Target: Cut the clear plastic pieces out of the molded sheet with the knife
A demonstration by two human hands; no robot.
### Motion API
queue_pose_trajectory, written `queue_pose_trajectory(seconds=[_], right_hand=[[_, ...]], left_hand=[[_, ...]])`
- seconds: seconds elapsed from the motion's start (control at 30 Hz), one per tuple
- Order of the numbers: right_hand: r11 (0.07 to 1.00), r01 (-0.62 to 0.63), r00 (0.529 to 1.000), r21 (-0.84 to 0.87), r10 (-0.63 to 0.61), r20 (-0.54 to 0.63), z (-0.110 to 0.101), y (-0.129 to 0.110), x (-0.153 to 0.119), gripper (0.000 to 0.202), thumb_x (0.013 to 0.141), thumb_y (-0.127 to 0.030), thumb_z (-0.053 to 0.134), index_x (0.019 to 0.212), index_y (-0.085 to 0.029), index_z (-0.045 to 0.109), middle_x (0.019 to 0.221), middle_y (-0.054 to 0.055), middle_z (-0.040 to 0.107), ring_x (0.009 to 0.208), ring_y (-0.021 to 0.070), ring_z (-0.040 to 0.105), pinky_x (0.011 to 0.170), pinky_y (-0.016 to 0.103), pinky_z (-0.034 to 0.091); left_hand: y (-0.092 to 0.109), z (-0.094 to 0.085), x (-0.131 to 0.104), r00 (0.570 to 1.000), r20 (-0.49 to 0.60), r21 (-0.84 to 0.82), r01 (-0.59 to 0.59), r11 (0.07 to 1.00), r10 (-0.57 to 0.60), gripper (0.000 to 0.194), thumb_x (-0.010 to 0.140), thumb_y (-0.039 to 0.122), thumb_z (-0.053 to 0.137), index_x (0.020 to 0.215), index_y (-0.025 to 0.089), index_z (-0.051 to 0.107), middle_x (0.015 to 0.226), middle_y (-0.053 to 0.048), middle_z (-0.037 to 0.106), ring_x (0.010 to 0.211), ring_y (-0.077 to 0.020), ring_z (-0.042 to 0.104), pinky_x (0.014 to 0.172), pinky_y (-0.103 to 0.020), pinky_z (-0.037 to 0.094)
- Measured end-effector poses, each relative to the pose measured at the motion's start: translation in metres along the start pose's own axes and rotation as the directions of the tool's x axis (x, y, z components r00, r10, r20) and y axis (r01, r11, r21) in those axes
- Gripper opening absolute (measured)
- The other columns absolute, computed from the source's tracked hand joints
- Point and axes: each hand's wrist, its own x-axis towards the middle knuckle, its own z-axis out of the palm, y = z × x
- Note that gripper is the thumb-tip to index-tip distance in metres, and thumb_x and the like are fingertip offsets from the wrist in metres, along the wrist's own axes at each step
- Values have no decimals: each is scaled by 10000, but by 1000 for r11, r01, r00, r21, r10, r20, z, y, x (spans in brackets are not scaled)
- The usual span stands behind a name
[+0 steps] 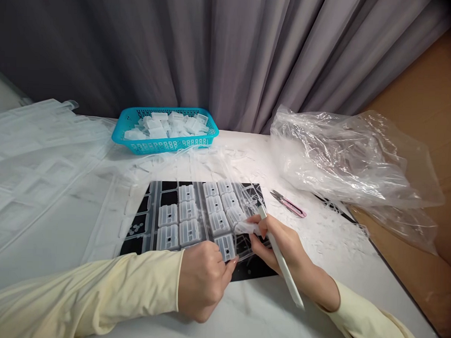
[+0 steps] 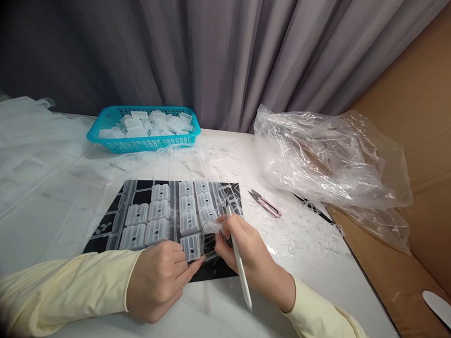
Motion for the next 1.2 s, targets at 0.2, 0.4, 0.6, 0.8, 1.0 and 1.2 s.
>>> queue_pose_trajectory(seconds=[0.2,0.4,0.6,0.8,1.0,1.2], right_hand=[[896,340,940,-285,-333,75,1,0,4,121,836,-71,484,826,-177,427,976,112,602,979,235,552,724,348,488],[628,668,740,-400,-617,267,7,-1,6,124,843,-74,500,744,-149,494,1017,131,600,1088,274,509,825,386,484],[614,645,749,-455,-628,213,2,-1,8,164,860,-77,441,722,-152,490,918,134,601,976,269,558,695,371,519],[611,626,760,-484,-616,205,-5,-1,11,183,847,-40,423,709,-128,505,897,170,591,961,278,558,697,374,529],[625,616,773,-479,-595,218,-8,0,10,168,837,-39,448,709,-128,510,879,160,581,951,276,555,672,355,528],[645,607,780,-465,-595,193,-4,-2,8,192,868,-46,399,738,-148,498,881,144,599,959,252,550,704,375,534]], left_hand=[[-3,0,3,998,-38,-67,53,996,-56,370,669,146,396,947,-4,588,476,-52,513,383,-175,412,347,-322,234],[-5,-1,4,996,35,-187,82,979,-77,149,612,158,411,686,143,539,465,-25,492,388,-157,403,388,-324,291],[-4,-2,3,992,71,-215,120,969,-107,255,621,166,403,813,108,561,474,-22,505,391,-168,410,366,-324,277],[-5,-4,3,990,88,-207,124,970,-108,266,624,161,408,837,102,557,501,-30,538,401,-174,453,341,-322,250],[-4,-4,2,990,-33,-229,129,965,-140,278,644,143,389,838,123,587,465,-9,488,380,-157,406,345,-314,228],[-6,-13,10,926,-189,8,335,942,-327,207,711,169,433,798,160,620,548,-17,482,473,-157,408,406,-293,257]])
